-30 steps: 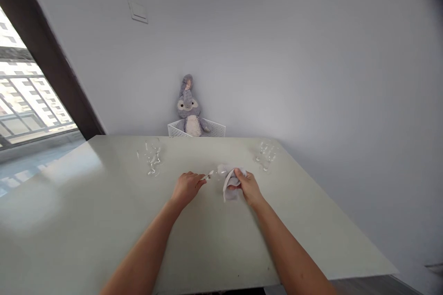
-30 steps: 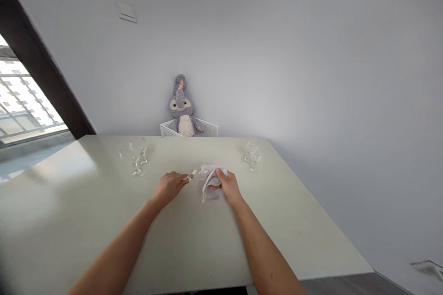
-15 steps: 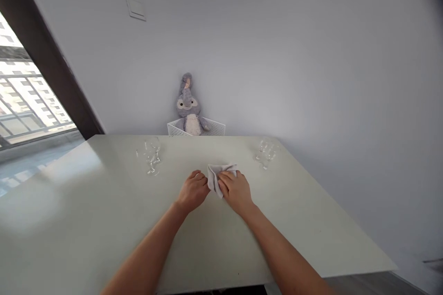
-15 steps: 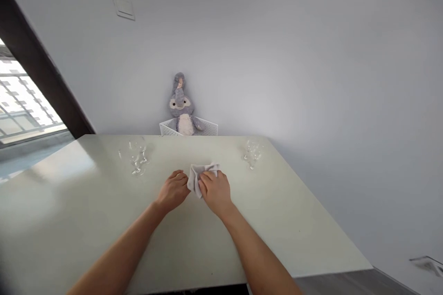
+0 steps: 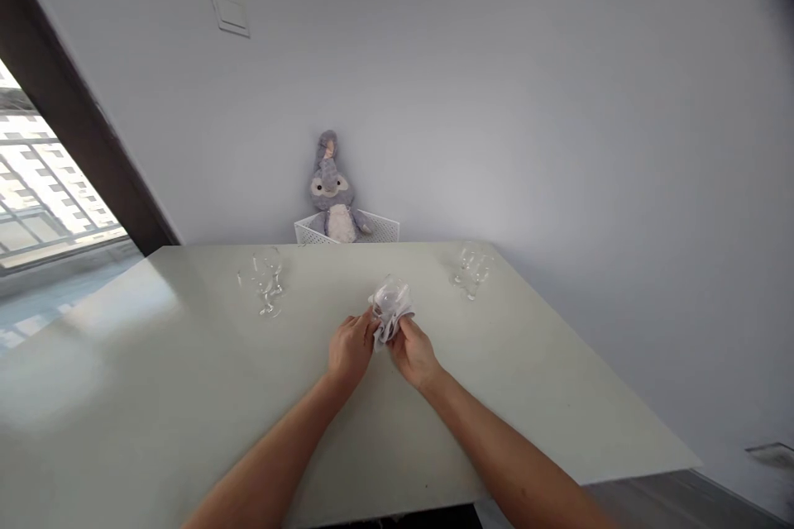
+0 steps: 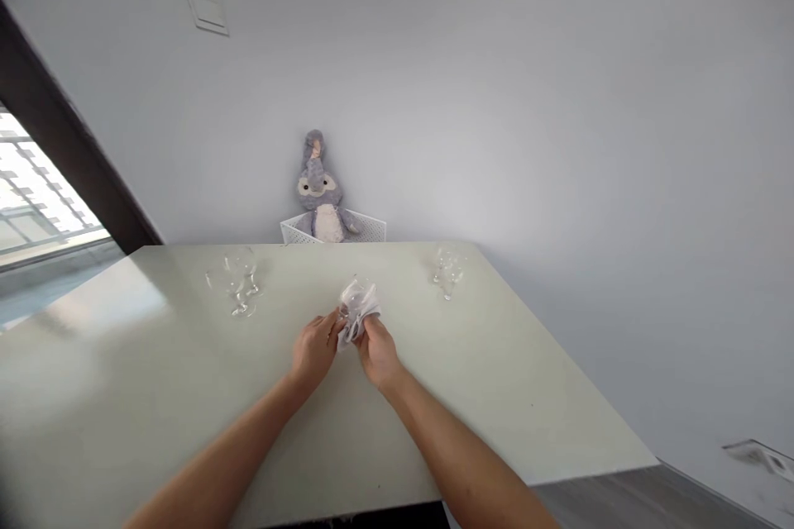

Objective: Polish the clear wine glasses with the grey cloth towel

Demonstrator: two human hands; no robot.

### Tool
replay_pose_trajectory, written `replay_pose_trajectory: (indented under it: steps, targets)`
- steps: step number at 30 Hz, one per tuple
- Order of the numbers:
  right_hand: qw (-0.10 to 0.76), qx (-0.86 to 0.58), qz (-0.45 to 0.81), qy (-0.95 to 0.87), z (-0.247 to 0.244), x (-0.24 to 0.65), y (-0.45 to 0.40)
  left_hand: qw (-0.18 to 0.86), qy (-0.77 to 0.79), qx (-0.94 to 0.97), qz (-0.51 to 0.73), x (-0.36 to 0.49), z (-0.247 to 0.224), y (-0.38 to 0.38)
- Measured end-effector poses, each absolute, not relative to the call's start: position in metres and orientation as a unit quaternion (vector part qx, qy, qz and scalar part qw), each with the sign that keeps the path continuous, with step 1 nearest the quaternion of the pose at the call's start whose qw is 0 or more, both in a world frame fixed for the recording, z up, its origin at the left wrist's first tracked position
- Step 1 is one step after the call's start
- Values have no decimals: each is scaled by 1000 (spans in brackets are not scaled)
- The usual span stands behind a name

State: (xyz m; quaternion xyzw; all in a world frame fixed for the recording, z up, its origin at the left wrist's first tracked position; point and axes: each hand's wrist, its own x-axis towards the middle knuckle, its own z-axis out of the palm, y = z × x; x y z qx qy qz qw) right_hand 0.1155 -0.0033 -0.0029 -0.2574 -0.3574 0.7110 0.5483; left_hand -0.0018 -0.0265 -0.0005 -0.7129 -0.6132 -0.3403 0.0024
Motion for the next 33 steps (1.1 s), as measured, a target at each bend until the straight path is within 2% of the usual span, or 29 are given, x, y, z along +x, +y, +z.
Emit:
replay_pose_trajectory:
  steps: [7, 10, 12, 15, 19, 22, 27, 30, 33]
  targets:
    - [561, -236, 677, -414, -4, 115, -12, 97, -613, -723, -304, 17, 7, -39]
    - [546, -240, 692, -406, -4, 117, -12, 96, -597, -733, -311, 16, 12, -41]
    - [534, -270, 689, -408, -5, 119, -11, 37, -587, -733, -343, 10, 14, -38]
    - [515, -343, 631, -467, -10, 122, -9, -134, -574, -671, -451, 1, 11, -28]
    - [452, -402, 467, -645, -12, 127, -10, -411, -497, -526, -554, -6, 8, -18]
    - [418, -413, 344, -733, -11, 130, -11, -497, -460, -455, -578, -8, 9, -17]
    - [296, -379, 124, -868, -5, 133, -13, -458, -486, -382, -639, -16, 8, -12]
    - [233, -310, 65, -919, 2, 133, -24, -361, -511, -386, -678, -25, 11, -8]
    - [227, -232, 63, -944, 9, 132, -36, -228, -515, -402, -721, -34, 20, -9]
